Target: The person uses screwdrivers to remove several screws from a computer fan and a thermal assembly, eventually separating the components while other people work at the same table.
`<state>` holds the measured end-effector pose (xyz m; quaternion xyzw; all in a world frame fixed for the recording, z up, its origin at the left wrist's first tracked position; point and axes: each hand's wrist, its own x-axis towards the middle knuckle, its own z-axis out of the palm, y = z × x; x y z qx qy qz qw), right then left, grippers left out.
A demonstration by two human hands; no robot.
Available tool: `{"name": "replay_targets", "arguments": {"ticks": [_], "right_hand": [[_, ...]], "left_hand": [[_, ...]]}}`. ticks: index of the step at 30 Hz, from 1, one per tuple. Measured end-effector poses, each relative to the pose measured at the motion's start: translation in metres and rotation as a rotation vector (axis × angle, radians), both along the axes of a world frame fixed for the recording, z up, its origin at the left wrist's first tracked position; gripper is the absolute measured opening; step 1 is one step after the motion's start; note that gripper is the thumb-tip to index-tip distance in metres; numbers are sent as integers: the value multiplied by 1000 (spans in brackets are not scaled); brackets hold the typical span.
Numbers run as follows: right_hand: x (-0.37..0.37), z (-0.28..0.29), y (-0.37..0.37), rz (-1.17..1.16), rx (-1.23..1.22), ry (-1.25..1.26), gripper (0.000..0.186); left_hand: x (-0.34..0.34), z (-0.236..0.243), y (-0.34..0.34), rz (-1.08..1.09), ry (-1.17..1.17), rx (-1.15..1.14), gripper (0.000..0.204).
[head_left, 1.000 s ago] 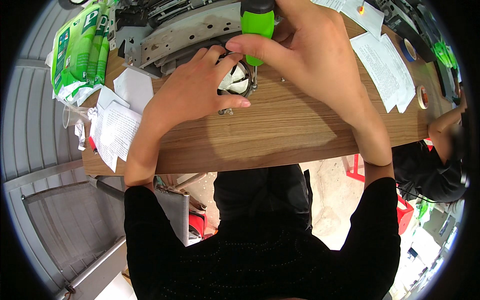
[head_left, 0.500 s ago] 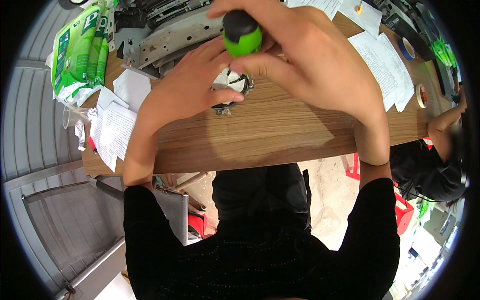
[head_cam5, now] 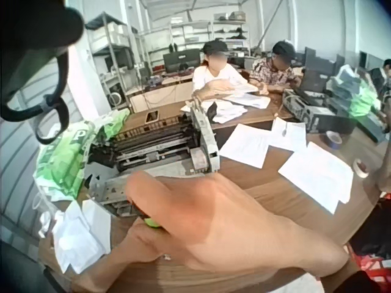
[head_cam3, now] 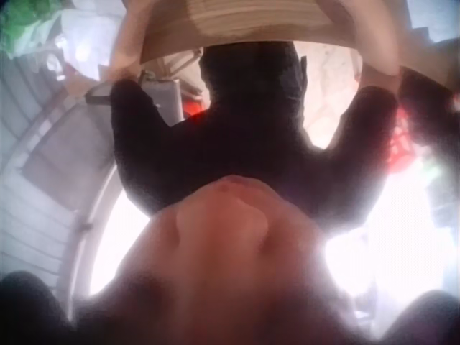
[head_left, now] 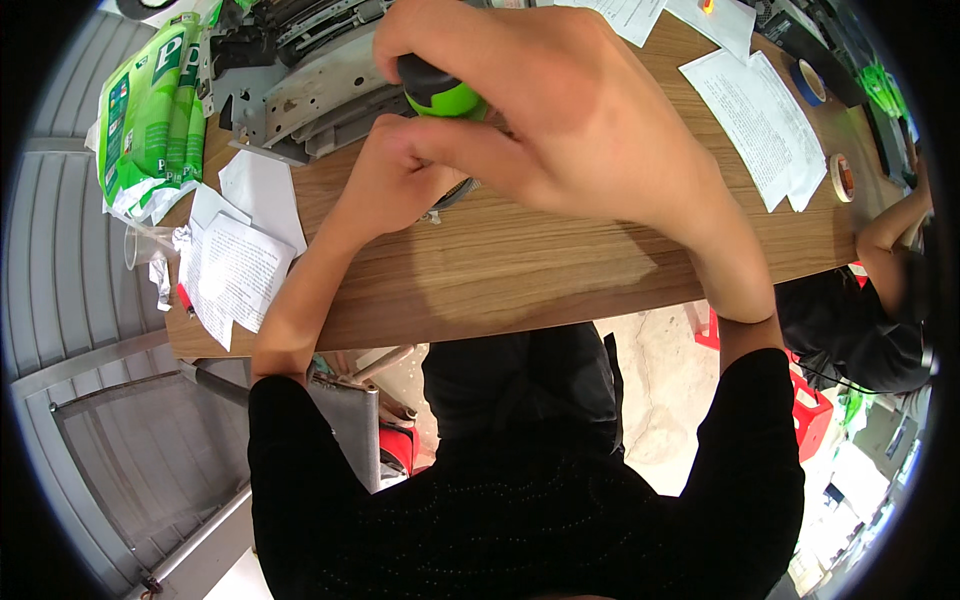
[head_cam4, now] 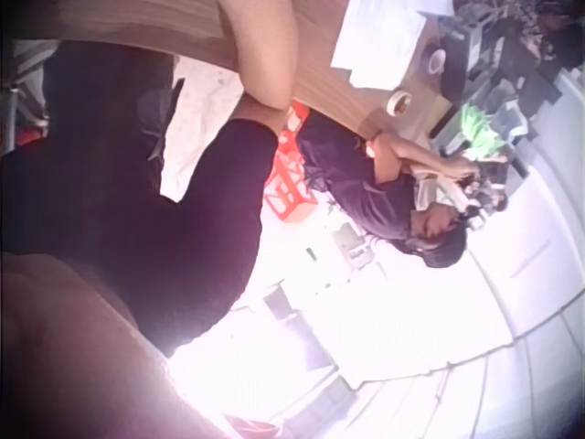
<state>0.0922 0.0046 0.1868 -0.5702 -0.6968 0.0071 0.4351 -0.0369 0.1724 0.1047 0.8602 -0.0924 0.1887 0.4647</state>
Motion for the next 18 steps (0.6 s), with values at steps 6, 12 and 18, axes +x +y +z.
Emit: {"name": "replay_targets", "arguments": {"ticks": [6,12,18], "right_hand": [[28,-4,9,532,-200,284,40],[7,9,3,-75,196,-123,48],[14,23,-9,50,103,-107,54]], "left_hand": [[10,8,-28,81,-127,-155,17],[6,-8,-4,35,80,-172,17],[8,3,-6,-10,163,-139,18]]}}
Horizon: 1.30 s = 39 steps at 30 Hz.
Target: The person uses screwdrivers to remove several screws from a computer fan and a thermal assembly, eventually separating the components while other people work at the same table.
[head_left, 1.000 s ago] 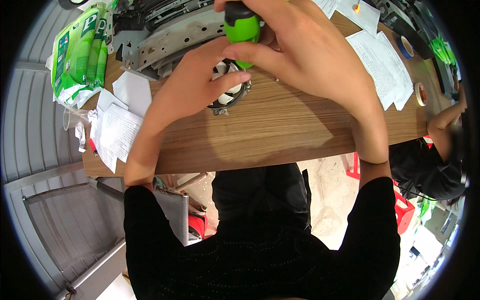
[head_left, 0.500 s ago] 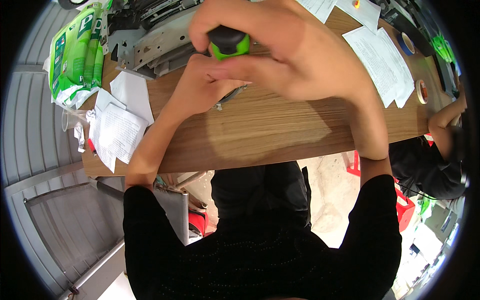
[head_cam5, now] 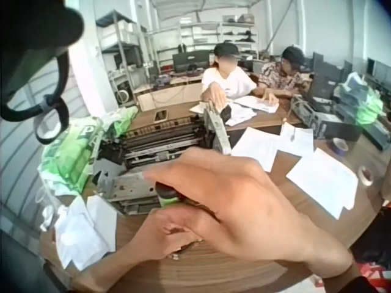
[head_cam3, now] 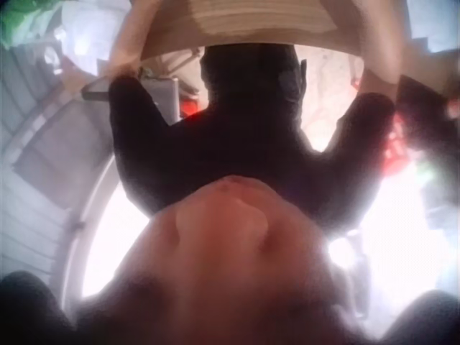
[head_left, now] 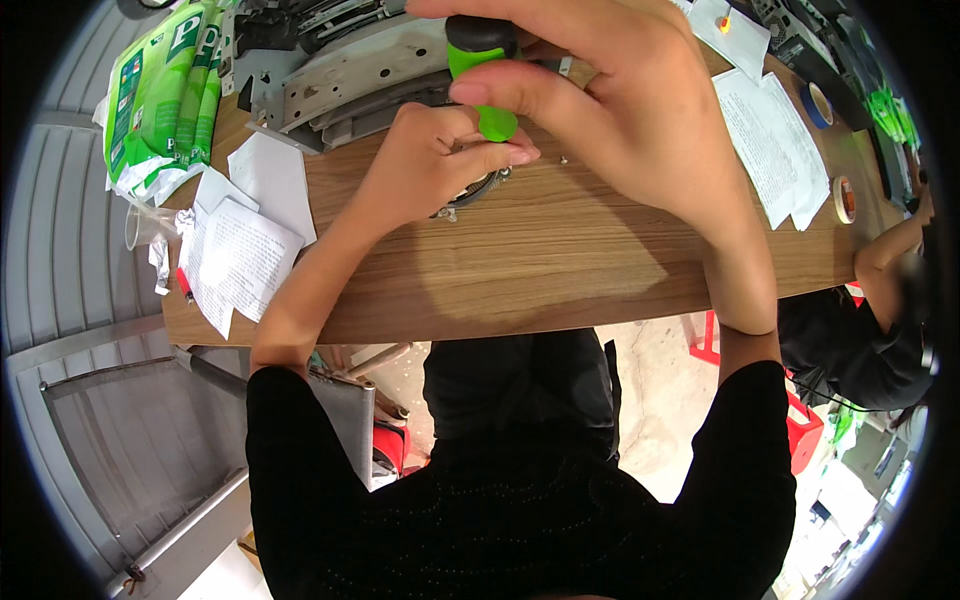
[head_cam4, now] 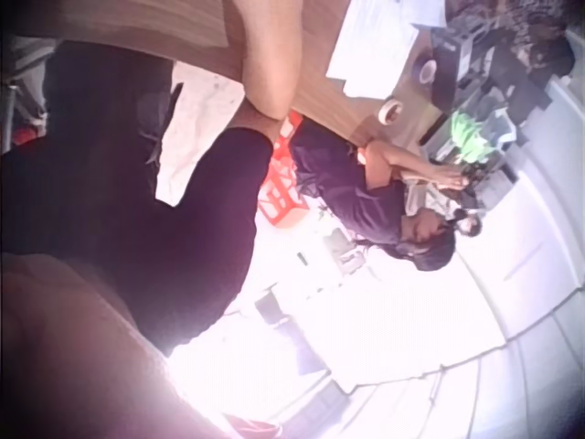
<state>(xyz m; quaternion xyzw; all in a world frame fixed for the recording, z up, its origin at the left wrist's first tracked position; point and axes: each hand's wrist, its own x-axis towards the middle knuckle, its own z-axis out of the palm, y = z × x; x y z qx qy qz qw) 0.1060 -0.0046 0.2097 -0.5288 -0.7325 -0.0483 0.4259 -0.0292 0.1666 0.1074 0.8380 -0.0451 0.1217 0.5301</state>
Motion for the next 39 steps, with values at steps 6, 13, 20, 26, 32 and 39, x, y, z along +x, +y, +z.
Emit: {"name": "replay_targets", "arguments": {"ticks": [6,13,20,26,32,39], "right_hand": [[-2,-9,7,372,30,424,50],[7,-13,11,-42,-55,-34,44],[0,18,-6,190,-462,209,59],[-10,-22,10,-103,-191,167,70],[-3,-9,3,92,-300,410,71],[-15,9,-3,6,-228,213,64]], "left_hand": [[3,2,23,-146,177,150,23],[3,-12,24,-75,186,141,17],[2,-8,25,-93,-89,167,15],[4,-7,18,-125,4,80,23],[3,-3,21,-130,-4,60,22],[4,1,19,-55,31,100,18]]}}
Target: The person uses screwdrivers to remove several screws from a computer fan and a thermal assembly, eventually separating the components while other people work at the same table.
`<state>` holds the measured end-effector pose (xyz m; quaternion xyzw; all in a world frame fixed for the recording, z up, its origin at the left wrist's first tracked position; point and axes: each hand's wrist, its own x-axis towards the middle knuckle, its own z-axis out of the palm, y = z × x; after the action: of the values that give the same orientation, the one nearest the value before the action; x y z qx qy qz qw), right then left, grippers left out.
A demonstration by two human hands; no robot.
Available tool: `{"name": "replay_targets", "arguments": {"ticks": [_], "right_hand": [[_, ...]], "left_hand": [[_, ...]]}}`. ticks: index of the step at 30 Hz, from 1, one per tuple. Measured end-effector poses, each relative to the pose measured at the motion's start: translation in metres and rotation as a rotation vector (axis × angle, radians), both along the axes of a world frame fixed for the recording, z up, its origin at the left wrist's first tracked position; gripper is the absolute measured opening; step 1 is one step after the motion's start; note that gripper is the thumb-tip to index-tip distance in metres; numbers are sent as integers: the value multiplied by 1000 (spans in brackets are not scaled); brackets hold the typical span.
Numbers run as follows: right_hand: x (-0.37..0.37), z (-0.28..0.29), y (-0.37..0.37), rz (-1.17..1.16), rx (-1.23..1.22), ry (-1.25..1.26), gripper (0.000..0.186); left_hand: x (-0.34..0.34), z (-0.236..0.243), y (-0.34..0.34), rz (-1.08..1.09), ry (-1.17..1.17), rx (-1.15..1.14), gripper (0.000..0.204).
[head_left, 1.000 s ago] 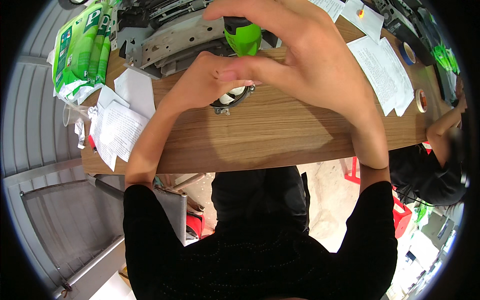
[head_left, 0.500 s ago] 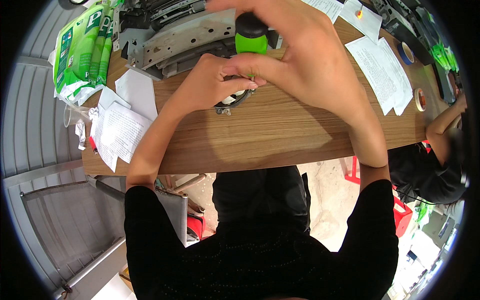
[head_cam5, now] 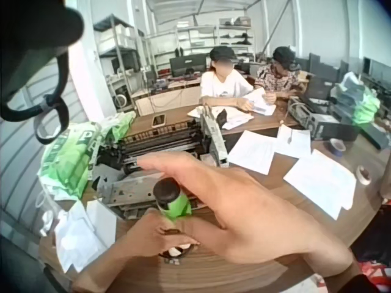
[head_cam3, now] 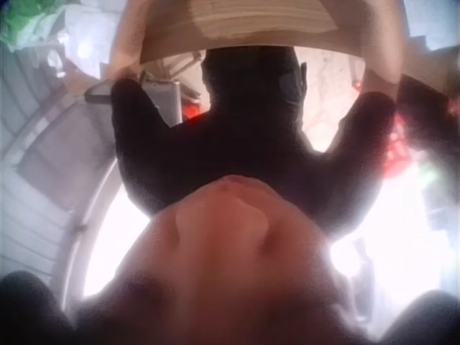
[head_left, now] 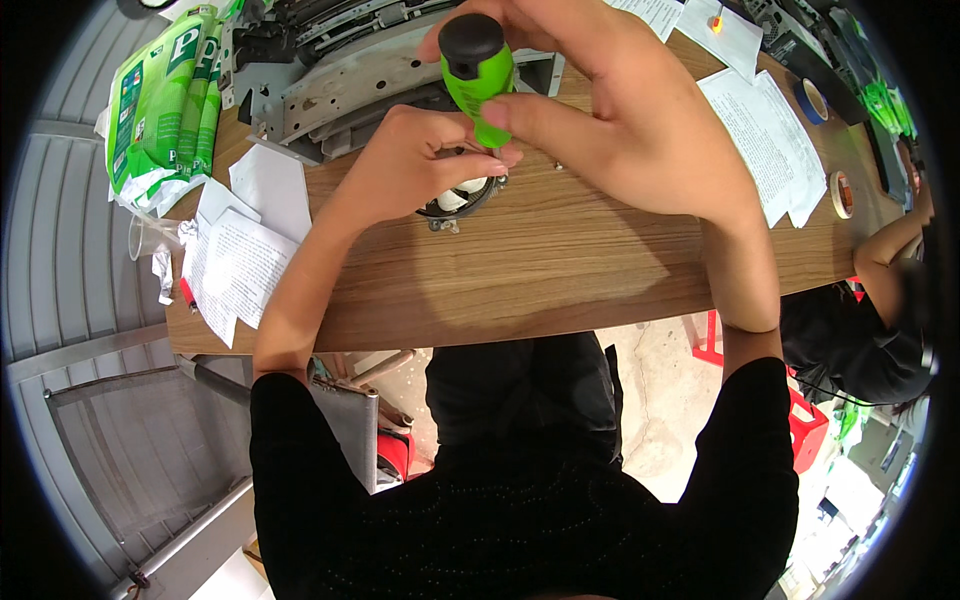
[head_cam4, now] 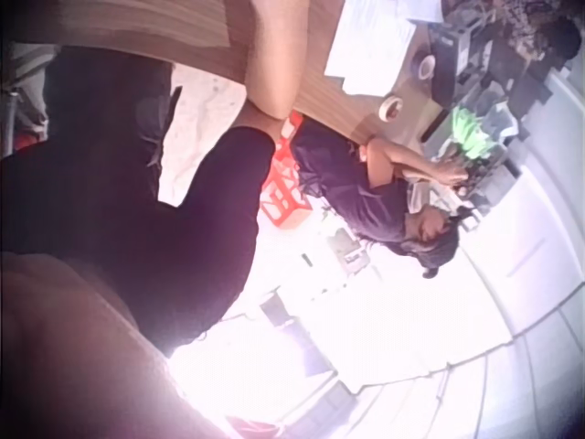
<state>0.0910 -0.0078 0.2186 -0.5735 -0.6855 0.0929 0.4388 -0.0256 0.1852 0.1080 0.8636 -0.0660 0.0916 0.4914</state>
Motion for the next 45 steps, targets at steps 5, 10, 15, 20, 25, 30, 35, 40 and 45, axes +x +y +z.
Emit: {"name": "replay_targets", "arguments": {"ticks": [5,10,15,20,25,30,35,40,45], "right_hand": [[8,-16,3,4,-6,-35,63],[2,18,-2,-85,-248,32,62],[7,-24,7,-107,65,-66,66],[3,-20,8,-18,285,-168,66],[5,-23,8,-72,61,-19,66],[9,-16,2,-144,90,-76,63],[7,0,-4,-183,65,-72,61],[49,44,-11,-93,-481,296,68],[17,-12,-6,-79,6,-149,28]], "left_hand": [[-1,3,-3,58,-82,59,17],[-1,3,-7,38,-216,148,20],[-3,7,-3,36,-60,-16,28],[-3,3,-6,151,-204,183,30],[-4,14,-4,66,-93,120,27],[-3,18,0,-62,-138,74,25],[-2,12,6,-91,-156,190,28],[0,23,2,-124,-98,392,34],[-19,25,30,-174,64,459,62]]}}
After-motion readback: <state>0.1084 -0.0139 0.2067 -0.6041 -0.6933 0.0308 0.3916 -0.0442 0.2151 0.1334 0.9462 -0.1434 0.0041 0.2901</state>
